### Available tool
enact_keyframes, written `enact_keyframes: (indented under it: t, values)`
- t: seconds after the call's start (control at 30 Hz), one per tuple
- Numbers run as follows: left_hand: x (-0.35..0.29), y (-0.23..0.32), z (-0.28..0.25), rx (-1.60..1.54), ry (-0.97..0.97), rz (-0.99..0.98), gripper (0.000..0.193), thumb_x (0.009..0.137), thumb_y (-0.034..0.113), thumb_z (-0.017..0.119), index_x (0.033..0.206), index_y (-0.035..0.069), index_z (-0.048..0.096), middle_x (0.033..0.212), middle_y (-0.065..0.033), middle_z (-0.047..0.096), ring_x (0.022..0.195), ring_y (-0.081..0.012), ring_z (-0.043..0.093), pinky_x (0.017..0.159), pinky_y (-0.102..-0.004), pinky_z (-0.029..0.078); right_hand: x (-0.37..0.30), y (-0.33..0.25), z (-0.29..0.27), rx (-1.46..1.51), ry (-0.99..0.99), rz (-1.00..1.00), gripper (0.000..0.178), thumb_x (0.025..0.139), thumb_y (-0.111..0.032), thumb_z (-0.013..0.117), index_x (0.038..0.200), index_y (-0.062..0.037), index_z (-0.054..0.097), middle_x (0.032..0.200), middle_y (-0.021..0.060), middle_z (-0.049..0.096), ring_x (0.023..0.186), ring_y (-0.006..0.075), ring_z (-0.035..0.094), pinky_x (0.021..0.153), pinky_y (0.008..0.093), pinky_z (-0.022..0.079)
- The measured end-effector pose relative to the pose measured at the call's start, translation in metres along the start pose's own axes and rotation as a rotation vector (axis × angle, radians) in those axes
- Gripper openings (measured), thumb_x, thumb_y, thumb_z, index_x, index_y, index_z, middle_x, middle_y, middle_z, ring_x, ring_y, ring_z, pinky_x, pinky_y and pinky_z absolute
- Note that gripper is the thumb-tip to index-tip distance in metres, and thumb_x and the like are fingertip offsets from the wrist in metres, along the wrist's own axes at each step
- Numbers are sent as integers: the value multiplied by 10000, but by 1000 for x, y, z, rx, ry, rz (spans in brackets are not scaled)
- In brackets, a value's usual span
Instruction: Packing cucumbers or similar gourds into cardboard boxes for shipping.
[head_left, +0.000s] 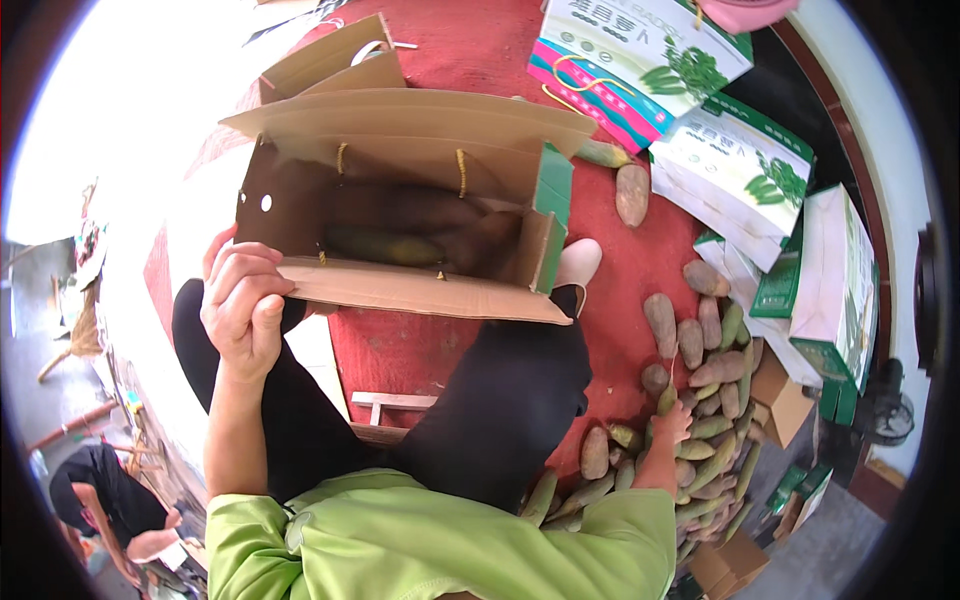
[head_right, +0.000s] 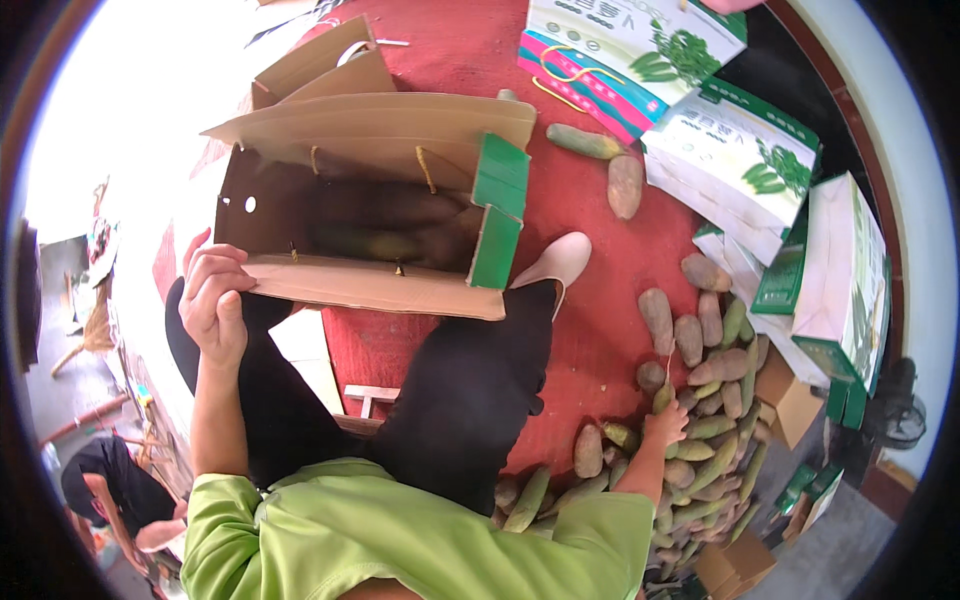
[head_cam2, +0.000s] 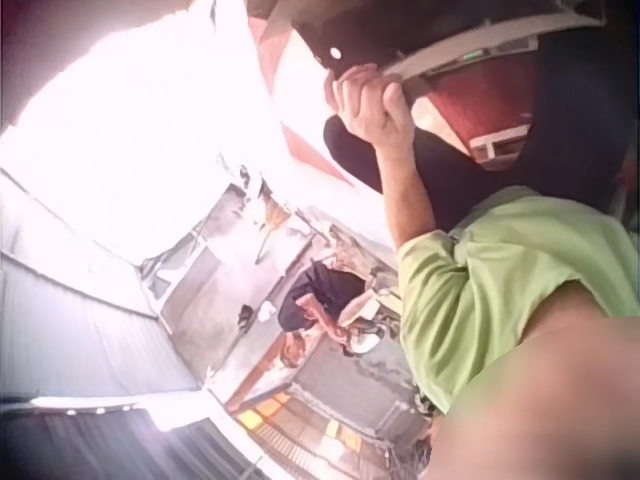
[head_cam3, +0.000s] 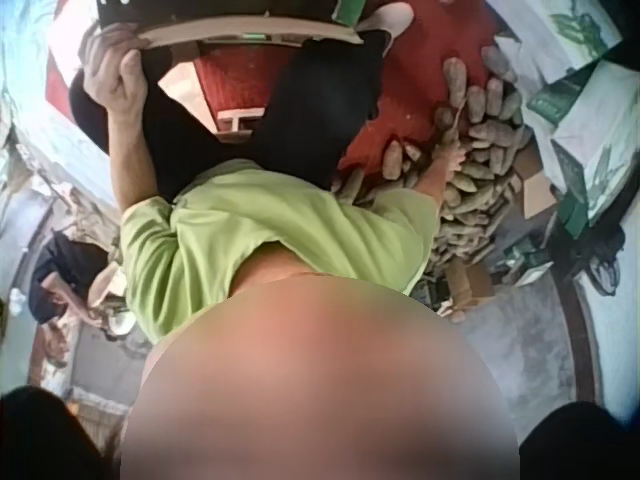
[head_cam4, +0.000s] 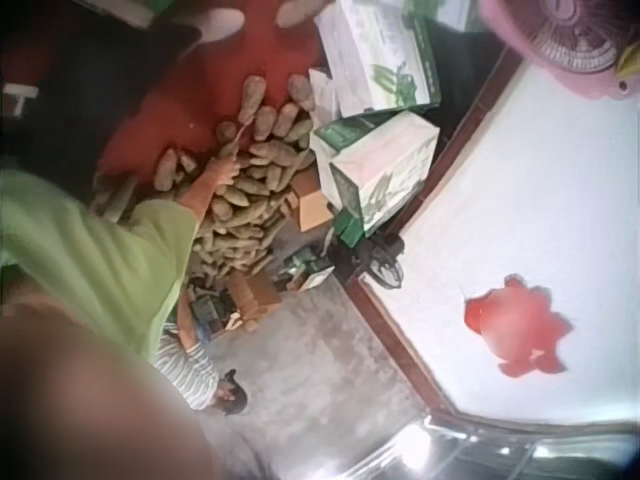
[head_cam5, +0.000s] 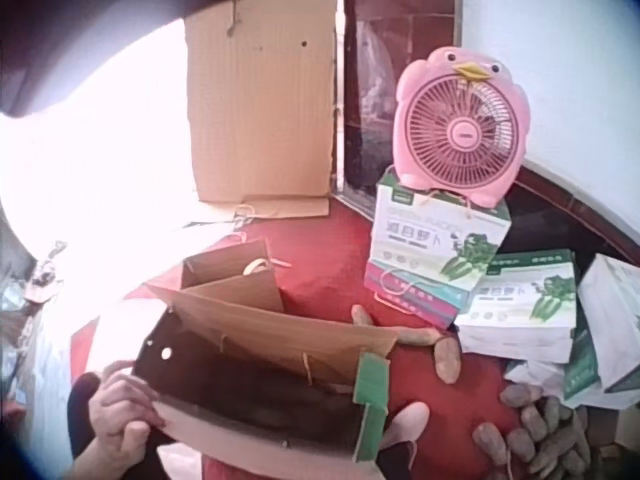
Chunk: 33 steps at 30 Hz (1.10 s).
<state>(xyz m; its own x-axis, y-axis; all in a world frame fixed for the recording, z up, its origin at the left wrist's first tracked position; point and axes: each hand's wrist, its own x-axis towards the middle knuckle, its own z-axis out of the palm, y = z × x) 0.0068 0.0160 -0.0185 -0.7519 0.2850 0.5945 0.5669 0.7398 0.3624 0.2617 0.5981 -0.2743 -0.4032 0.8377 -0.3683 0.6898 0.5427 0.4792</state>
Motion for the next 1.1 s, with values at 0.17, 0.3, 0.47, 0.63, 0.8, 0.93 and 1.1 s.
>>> enact_keyframes:
  t: [0.17,0.3,0.47,0.63,0.8,0.93,1.1]
  values:
    - [1,-2,1,-21,-17,9,368,877,338,608,651,47,600,661,-39,544,742,-226,616,1014,-474,377,16,11,35,-28,62,22,469,780,-215,734,1178,-172,490,1164,25,582,1144,231,535,871,500,457]
    - [0,-3,-2,-12,-35,15,359,865,367,624,662,71,610,666,-26,554,733,-216,615,1010,-465,383,0,3,22,-100,52,-15,428,794,-210,718,1158,-164,499,1158,33,581,1138,238,535,850,505,459]
    - [0,-4,-7,-37,-48,21,341,859,367,636,675,81,615,679,-20,563,725,-206,611,1006,-457,385,-19,-12,-22,51,121,-52,504,773,-203,747,1207,-136,501,1203,51,576,1152,269,532,851,531,454]
    - [0,-6,-8,-50,-70,26,269,815,320,677,680,94,623,704,-19,557,709,-196,594,991,-443,392,-7,-9,-65,908,238,-287,701,749,-111,773,1345,16,427,1307,153,519,1201,292,511,1015,420,390]
    - [0,-6,-11,-65,-67,22,248,783,312,706,678,102,626,704,-12,557,689,-197,585,967,-446,413,-80,-50,-220,1509,142,-705,716,766,0,725,1390,25,374,1326,139,494,1219,241,485,1058,357,347]
    - [-3,-7,-11,-68,-62,25,236,768,287,723,668,103,613,707,-12,555,681,-207,582,950,-454,428,-138,-75,-321,1657,201,-1084,779,733,-55,785,1385,32,367,1334,156,490,1247,258,468,1071,402,355]
    - [-7,-10,-13,-66,-51,19,225,762,262,729,670,99,605,709,-10,551,680,-209,574,935,-453,434,-208,-143,-408,1521,-46,-1502,719,699,-23,795,1322,12,438,1305,140,520,1184,254,528,1027,414,421]
